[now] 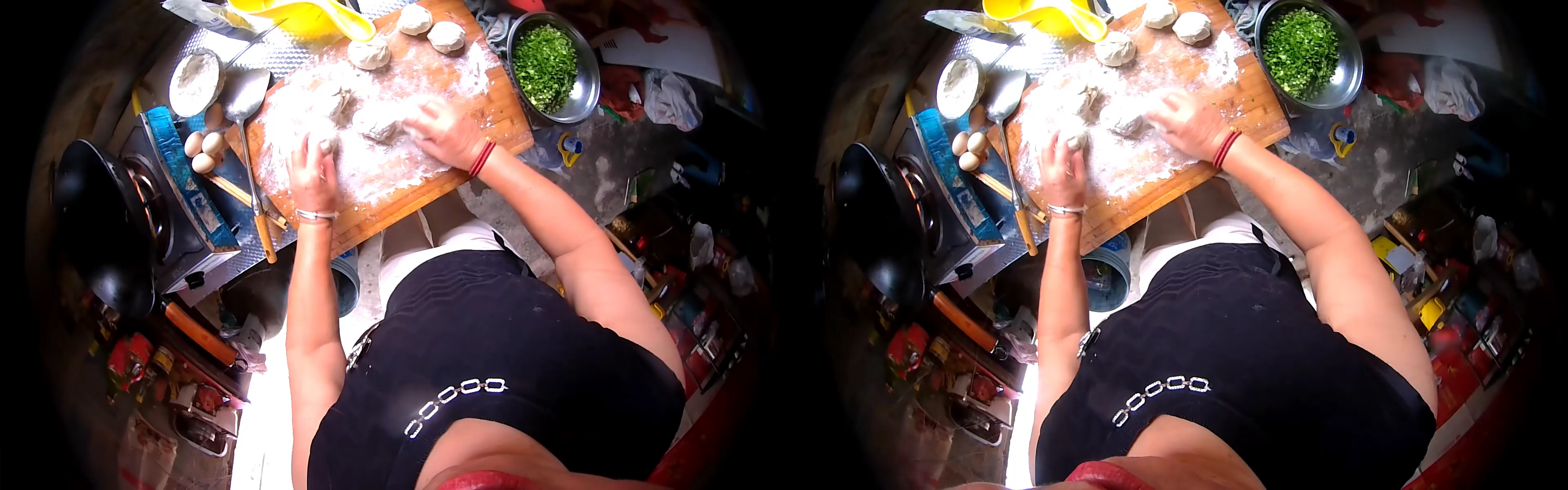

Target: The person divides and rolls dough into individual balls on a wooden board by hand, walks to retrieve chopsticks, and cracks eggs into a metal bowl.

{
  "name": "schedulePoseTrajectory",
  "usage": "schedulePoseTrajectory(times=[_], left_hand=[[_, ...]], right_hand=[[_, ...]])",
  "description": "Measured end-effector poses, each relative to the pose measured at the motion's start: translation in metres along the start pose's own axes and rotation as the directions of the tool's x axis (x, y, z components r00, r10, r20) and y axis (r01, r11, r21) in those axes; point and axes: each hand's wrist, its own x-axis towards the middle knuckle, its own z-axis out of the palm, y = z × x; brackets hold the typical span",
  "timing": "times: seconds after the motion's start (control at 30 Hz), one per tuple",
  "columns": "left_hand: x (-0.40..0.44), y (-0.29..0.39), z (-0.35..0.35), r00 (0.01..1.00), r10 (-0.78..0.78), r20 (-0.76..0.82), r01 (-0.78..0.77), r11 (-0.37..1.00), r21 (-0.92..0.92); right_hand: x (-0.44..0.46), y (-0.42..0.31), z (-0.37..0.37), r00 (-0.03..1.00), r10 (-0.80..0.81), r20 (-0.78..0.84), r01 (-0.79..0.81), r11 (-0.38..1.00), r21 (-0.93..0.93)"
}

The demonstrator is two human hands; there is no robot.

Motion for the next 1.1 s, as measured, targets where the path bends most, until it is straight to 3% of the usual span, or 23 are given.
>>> schedulePoseTrajectory(times=[0.13, 0.17, 0.27, 0.3, 0.37, 0.43, 0.47, 0.5, 0.53, 0.6, 0.67, 0.77, 0.83, 0.87, 0.97, 1.0, 1.03, 1.1], left_hand=[[0.03, -0.01, -0.007, 0.987, 0.021, -0.159, -0.014, 0.999, 0.049], [0.036, -0.013, -0.009, 0.978, 0.076, -0.197, -0.047, 0.988, 0.146], [0.04, -0.014, -0.021, 1.0, 0.002, -0.031, 0.001, 0.996, 0.084], [0.043, -0.004, -0.033, 1.0, -0.027, 0.006, 0.025, 0.988, 0.152], [0.051, -0.005, -0.047, 0.998, 0.006, -0.066, -0.003, 0.999, 0.045], [0.072, -0.031, -0.055, 0.967, 0.063, -0.247, -0.048, 0.997, 0.067], [0.09, -0.05, -0.063, 0.963, 0.009, -0.27, 0.012, 0.997, 0.078], [0.108, -0.065, -0.072, 0.942, 0.037, -0.333, 0.055, 0.963, 0.262], [0.126, -0.083, -0.074, 0.912, -0.093, -0.398, 0.215, 0.938, 0.272], [0.164, -0.128, -0.079, 0.937, -0.055, -0.346, 0.207, 0.884, 0.419], [0.194, -0.133, -0.084, 0.919, -0.358, -0.163, 0.392, 0.8, 0.454], [0.222, -0.136, -0.076, 0.839, -0.543, 0.019, 0.358, 0.579, 0.732], [0.231, -0.162, -0.062, 0.86, -0.505, 0.072, 0.263, 0.559, 0.786], [0.234, -0.188, -0.051, 0.87, -0.481, 0.104, 0.26, 0.628, 0.733], [0.242, -0.218, -0.034, 0.837, -0.537, 0.105, 0.292, 0.601, 0.744], [0.236, -0.217, -0.04, 0.86, -0.508, 0.046, 0.388, 0.71, 0.587], [0.237, -0.194, -0.053, 0.813, -0.582, 0.022, 0.479, 0.69, 0.543], [0.236, -0.204, -0.065, 0.807, -0.583, 0.095, 0.413, 0.672, 0.615]], right_hand=[[0.001, 0.015, -0.023, 0.907, 0.346, -0.24, -0.341, 0.938, 0.062], [-0.001, 0.015, -0.028, 0.858, 0.403, -0.318, -0.407, 0.912, 0.056], [-0.015, 0.022, -0.025, 0.86, 0.389, -0.33, -0.403, 0.915, 0.031], [-0.018, 0.019, -0.026, 0.881, 0.355, -0.314, -0.368, 0.93, 0.018], [-0.023, 0.016, -0.026, 0.877, 0.348, -0.331, -0.363, 0.932, 0.017], [-0.03, 0.015, -0.017, 0.861, 0.361, -0.359, -0.388, 0.922, -0.003], [-0.031, 0.015, -0.013, 0.862, 0.338, -0.376, -0.371, 0.928, -0.016], [-0.032, 0.016, -0.011, 0.864, 0.316, -0.392, -0.356, 0.934, -0.032], [-0.033, 0.017, -0.009, 0.865, 0.293, -0.407, -0.342, 0.938, -0.05], [-0.034, 0.019, -0.005, 0.859, 0.29, -0.422, -0.347, 0.936, -0.063], [-0.034, 0.017, -0.003, 0.86, 0.27, -0.432, -0.345, 0.933, -0.105], [-0.033, 0.019, -0.001, 0.865, 0.286, -0.413, -0.35, 0.933, -0.088], [-0.033, 0.02, -0.001, 0.87, 0.288, -0.401, -0.351, 0.932, -0.094], [-0.033, 0.02, -0.001, 0.869, 0.288, -0.402, -0.351, 0.932, -0.092], [-0.032, 0.019, -0.001, 0.871, 0.295, -0.393, -0.356, 0.93, -0.091], [-0.031, 0.02, -0.001, 0.872, 0.291, -0.394, -0.353, 0.931, -0.093], [-0.033, 0.02, -0.001, 0.871, 0.291, -0.396, -0.355, 0.93, -0.098], [-0.034, 0.019, -0.002, 0.864, 0.324, -0.385, -0.377, 0.924, -0.068]])
